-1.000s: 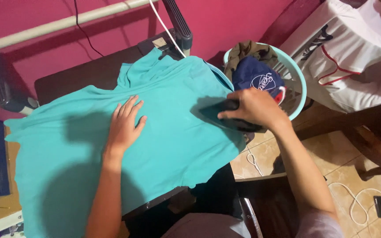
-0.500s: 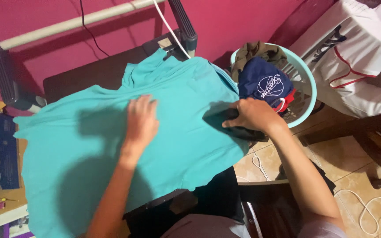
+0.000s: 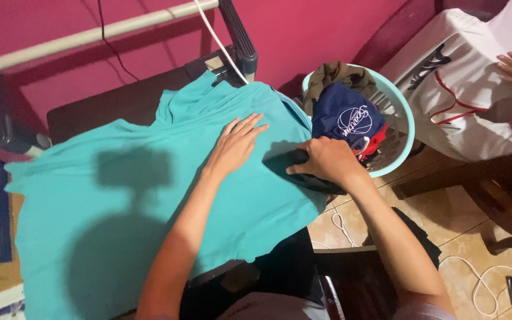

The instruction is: Ironing a light blue polo shirt on a table.

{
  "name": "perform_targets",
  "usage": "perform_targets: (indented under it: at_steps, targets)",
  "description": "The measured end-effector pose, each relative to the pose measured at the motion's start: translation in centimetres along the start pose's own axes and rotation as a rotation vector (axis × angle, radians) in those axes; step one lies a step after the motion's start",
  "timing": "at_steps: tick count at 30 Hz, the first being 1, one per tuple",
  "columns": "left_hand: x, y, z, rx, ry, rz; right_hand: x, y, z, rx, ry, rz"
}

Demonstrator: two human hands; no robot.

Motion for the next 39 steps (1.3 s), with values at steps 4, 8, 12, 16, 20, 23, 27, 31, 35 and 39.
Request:
perform_targets:
  at_steps: [4, 8, 12, 16, 20, 23, 27, 31, 35, 39]
  targets:
    - [0.0, 0.3, -0.2, -0.005, -0.004, 0.024, 0.6, -0.6, 0.7, 0.09, -0.17, -0.086]
    - [-0.1, 0.8, -0.3, -0.01, -0.023, 0.041, 1.0, -0.1, 0.6, 0.116, -0.126, -0.044]
    - [-0.3, 0.8, 0.0, -0.041, -0.061, 0.053, 0.8, 0.9, 0.3, 0.097, -0.117, -0.044]
    - [-0.4, 1.4, -0.4, -0.006, -0.089, 0.069, 1.8, -0.1, 0.4, 0.066, -0.281, -0.099]
    - [-0.3, 1.9, -0.7, -0.014, -0.109, 0.074, 1.1, 1.3, 0.7, 0.087, -0.102, -0.056]
    - [-0.4, 1.8, -0.5, -0.033, -0.116, 0.078, 0.4, 2.1, 0.7, 0.056, -0.066, -0.067]
    - [-0.3, 2.0, -0.6, -0.034, -0.114, 0.076, 2.4, 0.2, -0.2, 0.004, -0.232, -0.185]
    - [-0.4, 1.9, -0.2, -0.059, -0.119, 0.061, 0.8, 3.4, 0.9, 0.005, -0.135, -0.009]
    - [-0.4, 2.0, -0.4, -0.054, -0.101, 0.057, 0.4, 4.6, 0.0, -0.043, -0.112, 0.08]
    - [-0.3, 2.4, -0.8, -0.085, -0.076, 0.069, 1.0, 4.3, -0.2, -0.103, -0.255, 0.034]
Point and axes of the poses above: each hand's wrist, its own x-axis towards the middle knuckle, its own z-axis out of the back of the hand, y = z × x, the point moved 8 cm from there along x, towards the middle knuckle, and after that the axes turned 2 degrees about -x, right-handed, at the moved point
